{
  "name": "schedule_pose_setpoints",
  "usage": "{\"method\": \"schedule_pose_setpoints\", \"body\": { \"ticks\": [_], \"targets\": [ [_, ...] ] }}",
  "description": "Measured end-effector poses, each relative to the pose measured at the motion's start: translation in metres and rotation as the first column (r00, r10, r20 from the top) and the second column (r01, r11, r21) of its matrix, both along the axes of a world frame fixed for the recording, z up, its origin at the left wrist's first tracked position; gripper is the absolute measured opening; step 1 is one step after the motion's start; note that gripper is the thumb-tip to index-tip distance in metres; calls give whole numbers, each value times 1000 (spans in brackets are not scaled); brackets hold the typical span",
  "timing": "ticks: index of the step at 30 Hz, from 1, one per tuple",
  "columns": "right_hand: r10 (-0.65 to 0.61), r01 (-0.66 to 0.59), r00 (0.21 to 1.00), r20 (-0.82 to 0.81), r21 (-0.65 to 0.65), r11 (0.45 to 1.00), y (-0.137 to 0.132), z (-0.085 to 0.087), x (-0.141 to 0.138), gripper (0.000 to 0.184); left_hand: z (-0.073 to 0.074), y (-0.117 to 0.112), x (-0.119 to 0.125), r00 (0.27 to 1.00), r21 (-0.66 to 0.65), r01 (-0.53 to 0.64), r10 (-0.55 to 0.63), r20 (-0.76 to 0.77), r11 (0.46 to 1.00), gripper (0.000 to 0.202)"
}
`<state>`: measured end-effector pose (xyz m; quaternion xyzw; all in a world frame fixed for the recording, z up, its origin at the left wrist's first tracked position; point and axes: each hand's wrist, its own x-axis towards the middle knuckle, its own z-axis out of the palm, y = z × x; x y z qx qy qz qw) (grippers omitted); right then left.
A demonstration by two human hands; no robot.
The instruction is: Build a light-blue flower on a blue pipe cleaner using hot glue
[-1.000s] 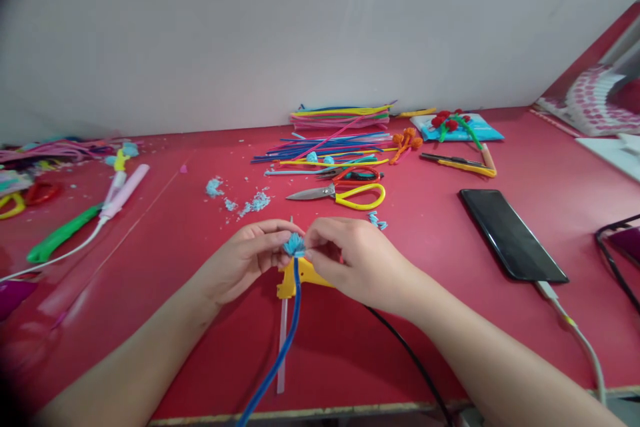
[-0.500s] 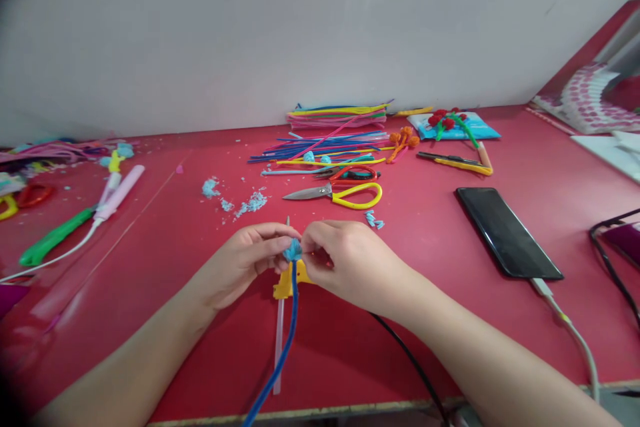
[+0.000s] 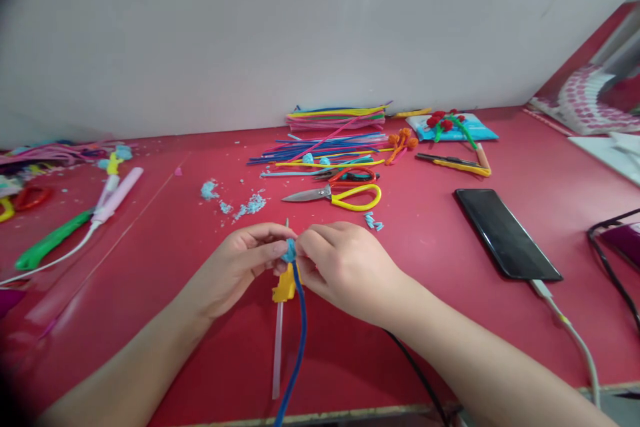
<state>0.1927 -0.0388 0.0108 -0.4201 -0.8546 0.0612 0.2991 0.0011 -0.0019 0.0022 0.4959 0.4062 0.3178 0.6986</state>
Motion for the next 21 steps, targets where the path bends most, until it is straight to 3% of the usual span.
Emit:
{"method": "schedule_pose_setpoints", "body": {
  "ticks": [4, 7, 9, 11, 13, 15, 17, 21],
  "targets": [
    [4, -12, 998, 55, 154, 988, -2, 1, 0, 18, 4, -4, 1, 1000, 91, -20, 20, -2, 996, 16],
    [23, -19, 999, -22, 162, 987, -5, 3, 2, 12, 10, -10, 0, 996, 263, -81, 88, -15, 961, 12],
    [22, -11, 987, -158, 68, 998, -7, 5, 2, 4, 15, -14, -2, 987, 441, -133, 160, -25, 888, 13],
    [-45, 10, 946, -320, -111, 994, -8, 8, 1, 4, 18, -20, -4, 971, 631, -162, 235, -33, 758, 18],
    [-145, -4, 882, -449, -315, 949, -8, 10, -2, 5, 20, -24, -5, 953, 768, -161, 299, -41, 619, 27],
    [-218, -64, 815, -536, -458, 886, -8, 11, -5, 7, 19, -28, -4, 938, 835, -152, 344, -47, 529, 34],
    [-258, -121, 766, -588, -527, 842, -9, 12, -8, 7, 17, -30, -2, 930, 855, -154, 365, -44, 495, 38],
    [-303, -167, 722, -622, -582, 796, -11, 11, -11, 8, 14, -32, 1, 926, 854, -177, 376, -23, 489, 38]
  ]
}}
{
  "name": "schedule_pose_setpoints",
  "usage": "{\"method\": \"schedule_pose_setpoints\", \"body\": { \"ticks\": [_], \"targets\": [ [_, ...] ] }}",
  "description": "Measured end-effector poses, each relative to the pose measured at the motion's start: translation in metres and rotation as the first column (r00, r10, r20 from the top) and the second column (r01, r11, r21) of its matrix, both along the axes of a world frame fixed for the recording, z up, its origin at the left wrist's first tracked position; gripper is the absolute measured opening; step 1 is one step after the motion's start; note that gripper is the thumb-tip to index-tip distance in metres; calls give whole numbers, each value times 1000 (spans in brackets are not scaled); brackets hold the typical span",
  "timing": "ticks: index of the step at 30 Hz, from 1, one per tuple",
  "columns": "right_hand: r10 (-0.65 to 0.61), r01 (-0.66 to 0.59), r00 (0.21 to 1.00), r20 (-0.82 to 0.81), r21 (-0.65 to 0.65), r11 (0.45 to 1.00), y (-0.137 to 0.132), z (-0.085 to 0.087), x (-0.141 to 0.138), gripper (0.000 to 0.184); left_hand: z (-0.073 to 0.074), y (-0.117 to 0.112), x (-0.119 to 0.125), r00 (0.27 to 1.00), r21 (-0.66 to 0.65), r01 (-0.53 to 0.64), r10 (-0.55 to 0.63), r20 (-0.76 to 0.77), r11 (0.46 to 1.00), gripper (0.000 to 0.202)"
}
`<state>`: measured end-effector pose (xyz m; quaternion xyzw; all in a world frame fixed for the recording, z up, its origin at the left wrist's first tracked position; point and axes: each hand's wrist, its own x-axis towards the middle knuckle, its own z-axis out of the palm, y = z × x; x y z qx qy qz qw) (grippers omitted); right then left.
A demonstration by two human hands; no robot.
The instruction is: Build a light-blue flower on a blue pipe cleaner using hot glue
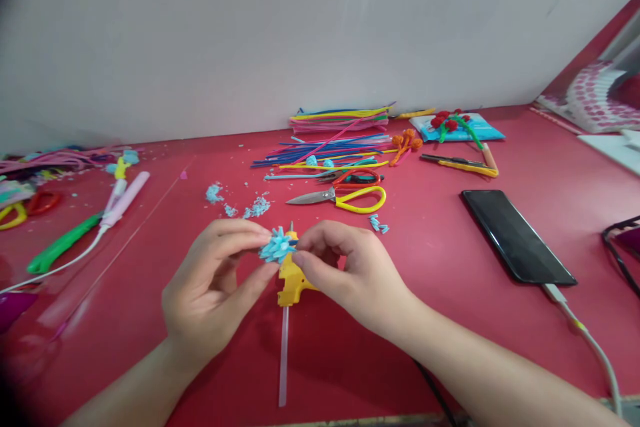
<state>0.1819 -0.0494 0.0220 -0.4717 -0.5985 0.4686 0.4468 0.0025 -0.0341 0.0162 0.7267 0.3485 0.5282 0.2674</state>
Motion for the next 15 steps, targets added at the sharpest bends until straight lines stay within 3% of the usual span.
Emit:
{"method": "schedule_pose_setpoints", "body": {
  "ticks": [3, 8, 15],
  "targets": [
    [8, -10, 999, -49, -40, 999, -1, 0, 0, 8, -2, 1, -1, 1000, 18, 6, -6, -24, 1000, 37],
    [22, -35, 994, -111, -119, 992, -1, 3, 1, 12, -7, 5, -5, 994, 189, 76, -58, -97, 979, 40],
    [-27, -20, 978, -205, -224, 974, 1, 3, -1, 13, -7, 6, -5, 988, 256, 86, -50, -145, 963, 38]
  ]
}}
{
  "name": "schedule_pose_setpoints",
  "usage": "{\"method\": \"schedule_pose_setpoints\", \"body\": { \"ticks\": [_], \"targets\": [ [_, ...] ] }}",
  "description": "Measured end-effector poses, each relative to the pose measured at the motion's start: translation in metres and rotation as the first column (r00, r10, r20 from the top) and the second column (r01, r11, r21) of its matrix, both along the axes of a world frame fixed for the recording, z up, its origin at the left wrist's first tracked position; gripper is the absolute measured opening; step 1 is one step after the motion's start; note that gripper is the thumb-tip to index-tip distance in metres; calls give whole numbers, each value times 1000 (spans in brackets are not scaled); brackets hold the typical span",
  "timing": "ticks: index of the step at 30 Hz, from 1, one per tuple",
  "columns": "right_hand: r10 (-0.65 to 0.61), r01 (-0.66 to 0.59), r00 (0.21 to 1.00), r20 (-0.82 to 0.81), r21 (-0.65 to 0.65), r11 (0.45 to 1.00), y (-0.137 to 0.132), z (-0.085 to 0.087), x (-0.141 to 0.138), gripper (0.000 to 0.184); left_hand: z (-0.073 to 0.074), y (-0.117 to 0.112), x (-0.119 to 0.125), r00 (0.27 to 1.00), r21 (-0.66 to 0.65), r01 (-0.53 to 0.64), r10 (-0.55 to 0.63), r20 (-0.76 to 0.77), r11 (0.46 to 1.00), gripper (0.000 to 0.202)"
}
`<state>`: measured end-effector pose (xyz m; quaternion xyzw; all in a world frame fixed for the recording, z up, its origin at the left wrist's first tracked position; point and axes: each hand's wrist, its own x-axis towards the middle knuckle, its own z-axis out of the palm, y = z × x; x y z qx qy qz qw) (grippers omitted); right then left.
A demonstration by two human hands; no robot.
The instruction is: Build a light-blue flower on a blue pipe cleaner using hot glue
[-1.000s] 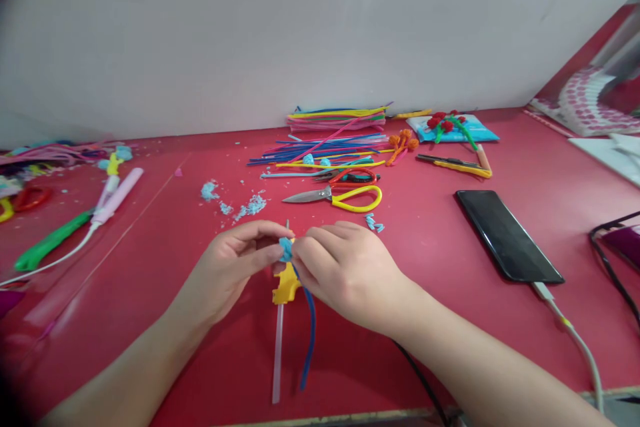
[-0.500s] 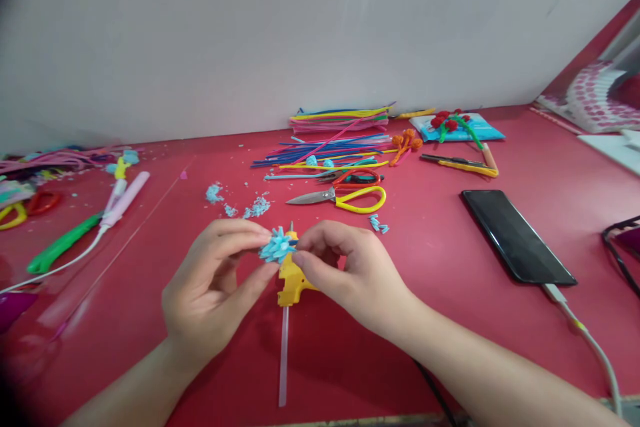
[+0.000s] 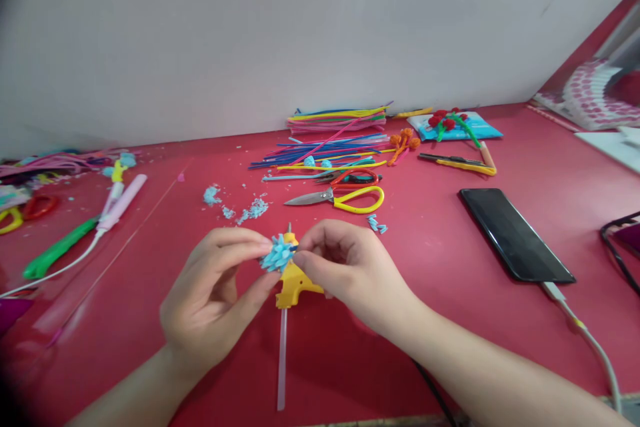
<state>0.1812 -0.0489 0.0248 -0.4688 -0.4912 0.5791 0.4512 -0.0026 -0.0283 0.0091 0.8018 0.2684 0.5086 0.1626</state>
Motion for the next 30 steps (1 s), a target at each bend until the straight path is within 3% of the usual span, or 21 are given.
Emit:
{"method": "schedule_pose_setpoints", "body": {
  "ticks": [13, 18, 22, 24, 27, 30],
  "targets": [
    [14, -13, 1000, 11, -28, 1000, 0, 4, 0, 13, -1, -1, 1, 1000, -27, 8, -8, -13, 1000, 39],
    [17, -17, 1000, 16, -9, 1000, 2, 3, 5, 16, -2, 1, 0, 999, -129, 16, -12, 32, 992, 37],
    [-82, 76, 996, 45, 126, 989, 11, -1, 14, 15, 3, 4, 1, 986, -288, 71, -25, 162, 955, 29],
    [-70, 45, 992, 108, 218, 975, 17, -2, 16, 12, 10, 5, 2, 981, -315, 73, -12, 191, 946, 27],
    [54, -107, 979, 199, 267, 958, 26, 1, 15, 19, 23, 7, 4, 988, -275, 62, -21, 150, 959, 25],
    [20, -139, 957, 289, 398, 907, 32, 8, 12, 14, 36, 10, 5, 994, -204, 45, -25, 102, 978, 24]
  ]
}}
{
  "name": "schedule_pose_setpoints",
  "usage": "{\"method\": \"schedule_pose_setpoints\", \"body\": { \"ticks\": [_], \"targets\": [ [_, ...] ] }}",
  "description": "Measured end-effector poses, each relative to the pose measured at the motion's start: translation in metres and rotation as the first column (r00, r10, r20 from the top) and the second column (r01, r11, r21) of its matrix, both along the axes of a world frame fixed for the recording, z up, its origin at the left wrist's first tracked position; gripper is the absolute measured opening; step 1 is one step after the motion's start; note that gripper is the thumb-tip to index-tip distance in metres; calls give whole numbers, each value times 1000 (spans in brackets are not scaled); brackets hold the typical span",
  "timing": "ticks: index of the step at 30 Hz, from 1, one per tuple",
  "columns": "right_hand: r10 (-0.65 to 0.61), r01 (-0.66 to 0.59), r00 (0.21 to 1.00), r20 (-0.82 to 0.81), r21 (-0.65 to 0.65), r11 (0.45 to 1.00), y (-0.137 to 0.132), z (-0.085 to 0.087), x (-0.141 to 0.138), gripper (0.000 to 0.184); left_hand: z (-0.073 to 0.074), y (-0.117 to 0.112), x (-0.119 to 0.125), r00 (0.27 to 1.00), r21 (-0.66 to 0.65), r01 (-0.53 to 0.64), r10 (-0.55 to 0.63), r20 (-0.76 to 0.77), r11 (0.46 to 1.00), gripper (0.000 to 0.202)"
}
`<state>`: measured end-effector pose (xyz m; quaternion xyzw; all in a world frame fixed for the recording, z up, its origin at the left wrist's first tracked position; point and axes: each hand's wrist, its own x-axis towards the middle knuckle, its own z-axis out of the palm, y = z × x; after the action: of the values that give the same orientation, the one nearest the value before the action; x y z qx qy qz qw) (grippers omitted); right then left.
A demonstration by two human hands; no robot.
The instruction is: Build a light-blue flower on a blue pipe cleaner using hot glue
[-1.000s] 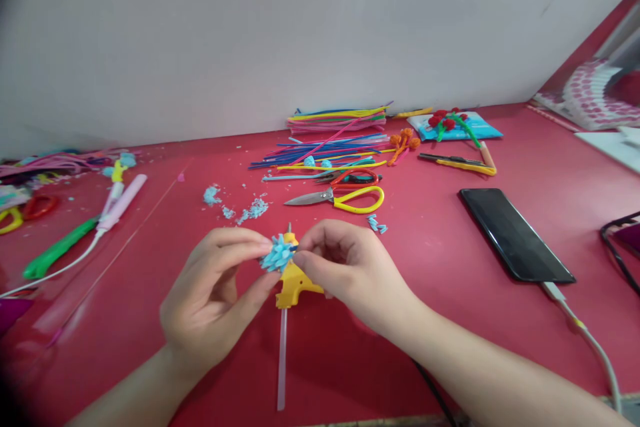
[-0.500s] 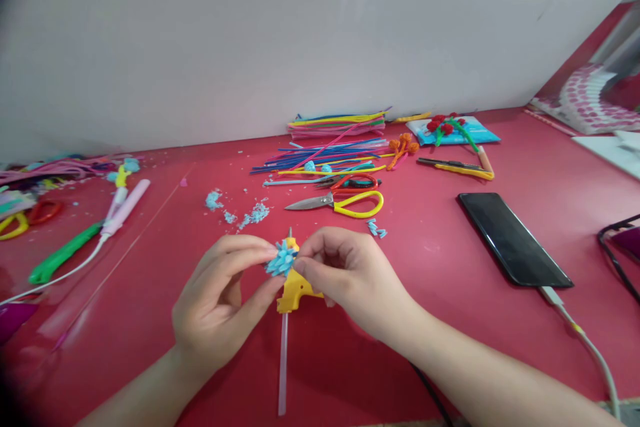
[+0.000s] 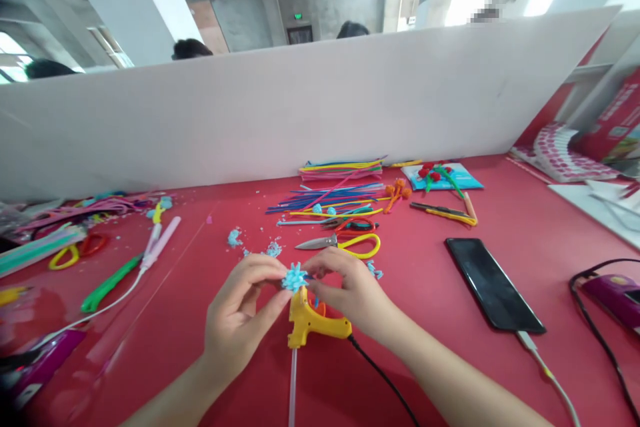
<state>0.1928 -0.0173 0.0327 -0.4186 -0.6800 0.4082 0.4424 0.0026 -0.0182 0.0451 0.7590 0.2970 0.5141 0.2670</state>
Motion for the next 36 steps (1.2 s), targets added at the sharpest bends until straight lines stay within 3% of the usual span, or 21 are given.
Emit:
{"method": "schedule_pose_setpoints", "body": {
  "ticks": [3, 6, 9, 12, 15, 17, 23, 30, 33, 36],
  "targets": [
    [18, -18, 1000, 2, 141, 990, 7, 5, 1, 13, 5, 4, 2, 1000, 61, -4, 6, -26, 998, 27],
    [16, -8, 999, -35, 203, 979, 15, 3, 6, 16, 2, 9, 6, 1000, 78, 10, -11, 21, 997, 32],
    [-22, 34, 998, -56, 210, 977, 19, -5, 12, 16, -6, 15, 12, 983, -117, 45, -23, 183, 992, 26],
    [-41, 50, 998, -49, 188, 981, 17, -15, 16, 13, -20, 18, 17, 950, -424, 229, -105, 295, 876, 25],
    [-36, 40, 999, -31, 150, 988, 14, -22, 16, 11, -33, 18, 19, 915, -586, 350, -133, 381, 731, 32],
    [-25, 27, 1000, -19, 129, 991, 15, -25, 14, 11, -37, 17, 20, 905, -630, 353, -81, 418, 691, 33],
    [-31, 30, 999, 11, 102, 994, 19, -31, 12, 12, -35, 19, 19, 883, -670, 364, -11, 470, 647, 28],
    [-68, 60, 996, 65, 118, 991, 20, -33, 13, 16, -27, 18, 24, 850, -759, 433, 60, 524, 486, 30],
    [-84, 74, 994, 76, 125, 989, 20, -30, 14, 15, -22, 17, 26, 839, -749, 438, 75, 539, 497, 29],
    [-143, 133, 987, 67, 137, 982, 19, -25, 16, 16, -17, 16, 27, 850, -734, 400, 78, 522, 549, 28]
  ]
}}
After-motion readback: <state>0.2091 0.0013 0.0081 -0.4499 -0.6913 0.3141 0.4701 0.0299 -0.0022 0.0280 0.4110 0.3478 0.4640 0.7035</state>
